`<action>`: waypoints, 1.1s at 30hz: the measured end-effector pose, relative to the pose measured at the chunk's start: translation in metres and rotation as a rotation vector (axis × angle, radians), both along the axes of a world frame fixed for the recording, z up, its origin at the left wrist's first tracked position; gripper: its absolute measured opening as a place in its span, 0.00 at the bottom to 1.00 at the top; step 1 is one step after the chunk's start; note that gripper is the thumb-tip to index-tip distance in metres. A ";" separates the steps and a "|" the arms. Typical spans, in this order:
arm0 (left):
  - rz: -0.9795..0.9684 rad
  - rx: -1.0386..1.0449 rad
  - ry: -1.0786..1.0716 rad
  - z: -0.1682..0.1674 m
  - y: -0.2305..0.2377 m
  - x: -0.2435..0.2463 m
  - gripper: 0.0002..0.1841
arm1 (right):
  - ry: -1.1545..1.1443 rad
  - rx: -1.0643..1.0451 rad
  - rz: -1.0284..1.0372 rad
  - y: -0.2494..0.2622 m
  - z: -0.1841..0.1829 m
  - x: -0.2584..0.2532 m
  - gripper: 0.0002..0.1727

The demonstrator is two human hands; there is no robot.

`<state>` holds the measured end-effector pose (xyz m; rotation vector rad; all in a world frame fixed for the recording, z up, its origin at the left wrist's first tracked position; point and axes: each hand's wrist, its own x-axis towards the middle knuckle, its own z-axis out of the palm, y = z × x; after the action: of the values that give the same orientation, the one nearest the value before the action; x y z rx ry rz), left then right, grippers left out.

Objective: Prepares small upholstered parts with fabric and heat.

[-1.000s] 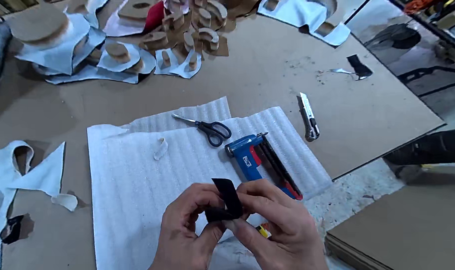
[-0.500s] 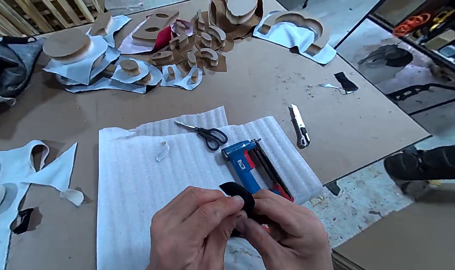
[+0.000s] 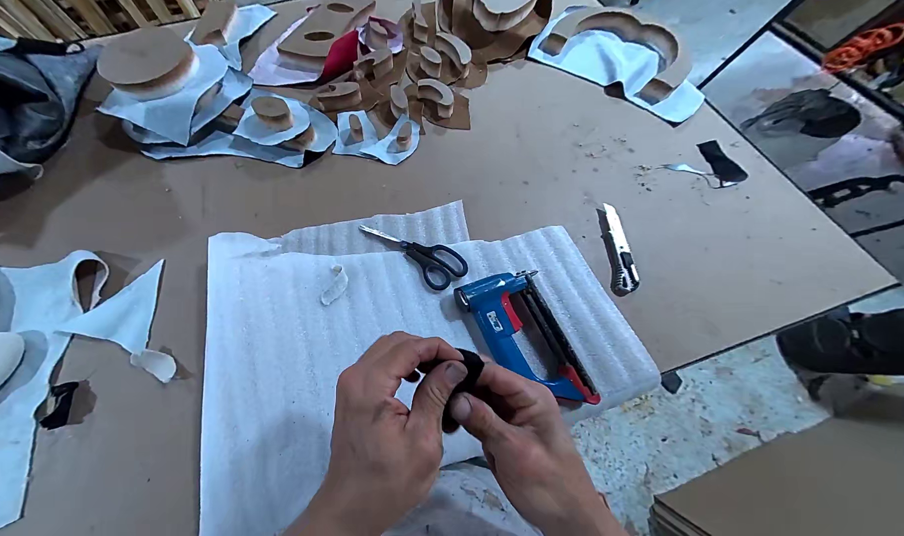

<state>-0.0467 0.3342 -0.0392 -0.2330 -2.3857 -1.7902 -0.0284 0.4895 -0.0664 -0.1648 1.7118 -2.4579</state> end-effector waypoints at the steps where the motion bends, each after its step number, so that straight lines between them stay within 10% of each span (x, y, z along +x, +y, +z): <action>1: 0.041 -0.089 0.042 -0.008 -0.002 -0.002 0.06 | -0.066 0.003 0.007 -0.004 -0.007 -0.005 0.10; 7: 0.170 -0.505 0.201 -0.076 -0.023 -0.008 0.08 | -0.485 0.013 0.015 -0.039 -0.055 -0.030 0.10; 12: 0.048 -0.465 0.108 -0.117 -0.042 -0.002 0.09 | -0.405 0.403 0.114 -0.036 -0.085 -0.037 0.18; 20: 0.048 -0.122 0.069 -0.076 -0.030 0.003 0.06 | -0.322 0.125 0.137 -0.007 -0.054 -0.030 0.08; 25: 0.080 0.236 -0.337 -0.045 -0.028 -0.005 0.07 | -0.093 0.045 0.145 -0.007 -0.049 -0.028 0.08; 33: 0.150 0.219 -0.425 -0.048 -0.016 -0.005 0.05 | -0.160 -0.075 0.124 -0.011 -0.065 -0.022 0.12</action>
<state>-0.0518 0.3183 -0.0875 0.3785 -2.3481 -2.1793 -0.0502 0.4782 -0.1314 -0.0779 1.5005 -2.3762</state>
